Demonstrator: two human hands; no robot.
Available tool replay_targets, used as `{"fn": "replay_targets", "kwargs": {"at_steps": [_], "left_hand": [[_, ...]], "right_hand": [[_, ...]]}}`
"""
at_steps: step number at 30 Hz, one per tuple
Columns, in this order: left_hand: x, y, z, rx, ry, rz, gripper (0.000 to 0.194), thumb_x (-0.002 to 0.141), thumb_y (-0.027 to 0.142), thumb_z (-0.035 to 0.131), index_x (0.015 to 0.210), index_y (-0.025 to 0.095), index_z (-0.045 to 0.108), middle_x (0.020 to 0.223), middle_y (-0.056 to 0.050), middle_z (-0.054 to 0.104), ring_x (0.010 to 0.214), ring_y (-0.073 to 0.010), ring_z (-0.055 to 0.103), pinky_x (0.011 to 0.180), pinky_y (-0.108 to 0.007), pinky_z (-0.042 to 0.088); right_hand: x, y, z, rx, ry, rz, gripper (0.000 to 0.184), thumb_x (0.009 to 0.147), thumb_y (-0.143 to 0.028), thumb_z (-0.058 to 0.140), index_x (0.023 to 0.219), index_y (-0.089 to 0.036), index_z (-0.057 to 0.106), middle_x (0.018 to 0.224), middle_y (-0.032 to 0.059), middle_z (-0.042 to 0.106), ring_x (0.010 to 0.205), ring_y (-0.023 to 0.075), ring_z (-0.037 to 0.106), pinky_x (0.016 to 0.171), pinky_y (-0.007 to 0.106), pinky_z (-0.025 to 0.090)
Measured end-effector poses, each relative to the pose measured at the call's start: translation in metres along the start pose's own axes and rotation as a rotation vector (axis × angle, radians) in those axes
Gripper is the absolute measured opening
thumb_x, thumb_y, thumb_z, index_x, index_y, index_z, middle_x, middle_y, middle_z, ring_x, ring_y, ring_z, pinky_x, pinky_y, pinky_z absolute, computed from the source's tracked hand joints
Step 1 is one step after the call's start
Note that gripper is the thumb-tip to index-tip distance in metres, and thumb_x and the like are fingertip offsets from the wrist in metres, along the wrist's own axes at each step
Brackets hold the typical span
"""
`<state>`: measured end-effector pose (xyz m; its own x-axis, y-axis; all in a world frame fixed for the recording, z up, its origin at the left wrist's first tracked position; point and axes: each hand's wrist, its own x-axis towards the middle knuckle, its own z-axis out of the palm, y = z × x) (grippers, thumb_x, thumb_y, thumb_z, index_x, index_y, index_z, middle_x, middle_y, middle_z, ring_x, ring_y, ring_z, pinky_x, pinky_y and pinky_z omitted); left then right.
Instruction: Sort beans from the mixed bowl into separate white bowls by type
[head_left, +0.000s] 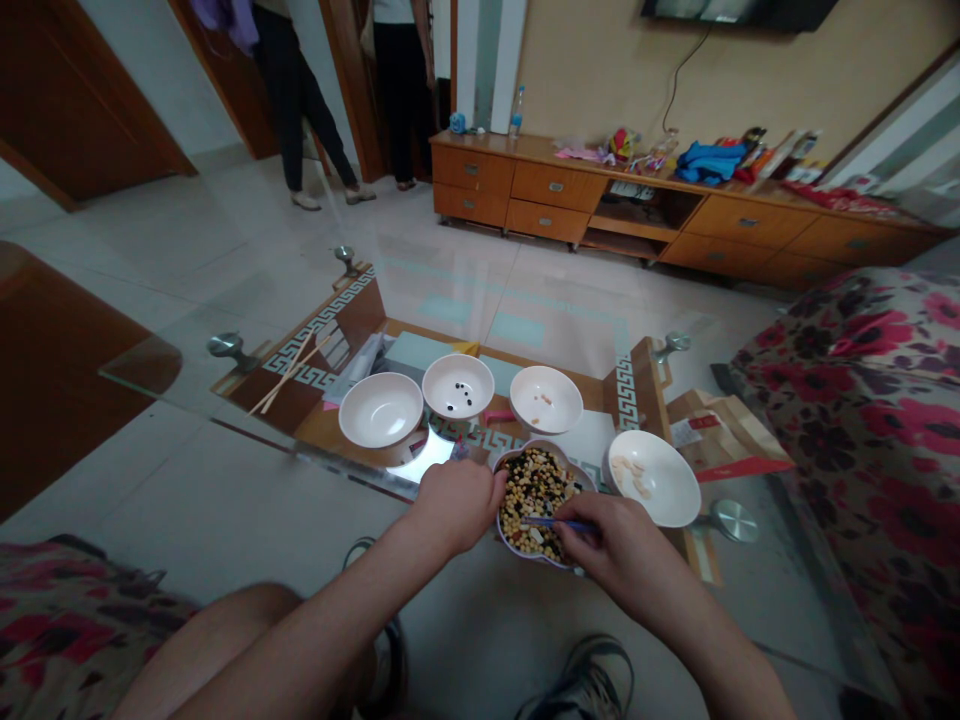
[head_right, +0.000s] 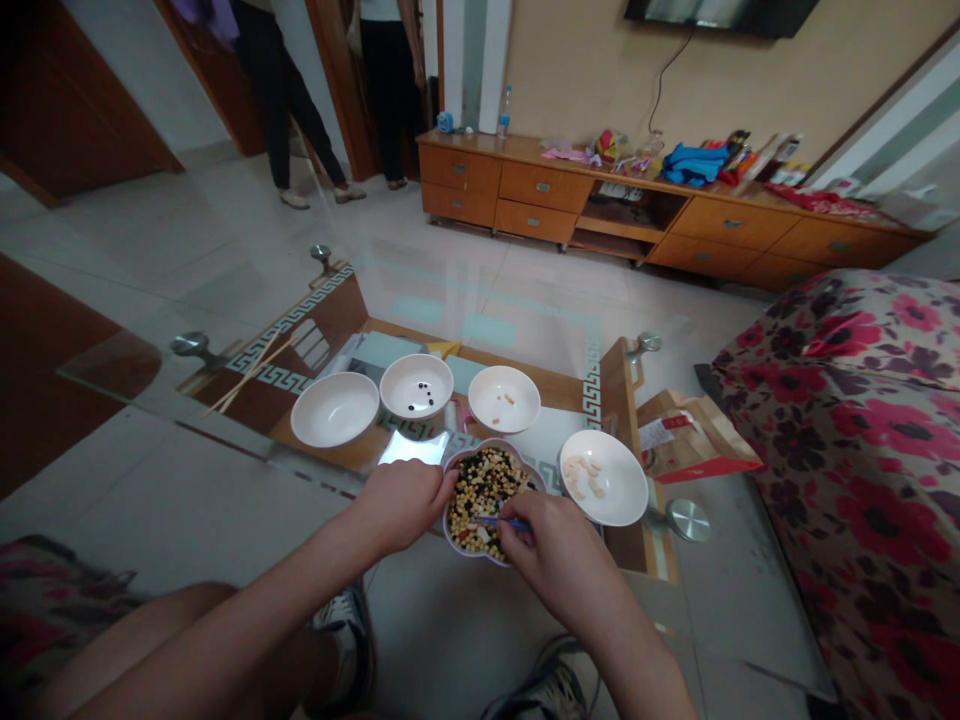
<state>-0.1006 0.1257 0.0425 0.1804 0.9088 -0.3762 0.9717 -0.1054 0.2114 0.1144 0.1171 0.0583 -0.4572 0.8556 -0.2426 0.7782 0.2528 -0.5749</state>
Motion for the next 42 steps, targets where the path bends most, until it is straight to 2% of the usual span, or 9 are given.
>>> {"fn": "replay_targets", "kwargs": {"at_steps": [7, 21, 31, 37, 42], "left_hand": [[0.000, 0.000, -0.001, -0.003, -0.011, -0.002, 0.062, 0.105, 0.044, 0.024, 0.097, 0.014, 0.078, 0.093, -0.020, 0.077, 0.087, -0.0350, 0.075, 0.076, -0.051, 0.058], [-0.001, 0.000, -0.001, -0.012, -0.010, -0.008, 0.063, 0.104, 0.045, 0.024, 0.096, 0.015, 0.077, 0.091, -0.019, 0.076, 0.087, -0.0339, 0.074, 0.076, -0.048, 0.057], [0.000, 0.001, -0.001, 0.008, -0.009, -0.010, 0.062, 0.105, 0.045, 0.024, 0.096, 0.014, 0.077, 0.092, -0.019, 0.076, 0.087, -0.0327, 0.074, 0.075, -0.046, 0.057], [-0.001, 0.001, -0.002, -0.009, -0.025, -0.012, 0.062, 0.104, 0.045, 0.023, 0.096, 0.014, 0.077, 0.092, -0.019, 0.076, 0.087, -0.0338, 0.074, 0.075, -0.047, 0.057], [0.001, 0.000, -0.001, -0.012, -0.019, -0.009, 0.063, 0.105, 0.045, 0.022, 0.096, 0.015, 0.077, 0.092, -0.019, 0.076, 0.086, -0.0341, 0.074, 0.075, -0.048, 0.057]], "right_hand": [[-0.001, 0.000, -0.001, -0.014, 0.017, 0.002, 0.022, 0.089, -0.024, 0.055, 0.089, -0.021, 0.077, 0.077, 0.0042, 0.074, 0.067, 0.0176, 0.064, 0.061, 0.029, 0.039], [0.000, 0.000, 0.001, -0.028, -0.012, -0.011, 0.019, 0.088, -0.022, 0.056, 0.082, -0.021, 0.075, 0.073, 0.0034, 0.071, 0.065, 0.0165, 0.062, 0.059, 0.027, 0.037], [-0.002, -0.001, -0.003, 0.017, 0.023, -0.014, 0.023, 0.089, -0.025, 0.055, 0.087, -0.022, 0.078, 0.079, 0.0055, 0.076, 0.068, 0.0183, 0.066, 0.062, 0.029, 0.044], [0.000, 0.000, -0.011, 0.057, 0.171, -0.042, 0.026, 0.091, -0.033, 0.055, 0.090, -0.022, 0.079, 0.079, 0.0060, 0.078, 0.065, 0.0187, 0.068, 0.059, 0.029, 0.047], [0.008, 0.009, -0.013, 0.031, 0.463, -0.033, 0.028, 0.092, -0.040, 0.058, 0.090, -0.023, 0.080, 0.078, 0.0054, 0.078, 0.065, 0.0197, 0.069, 0.061, 0.030, 0.049]]}}
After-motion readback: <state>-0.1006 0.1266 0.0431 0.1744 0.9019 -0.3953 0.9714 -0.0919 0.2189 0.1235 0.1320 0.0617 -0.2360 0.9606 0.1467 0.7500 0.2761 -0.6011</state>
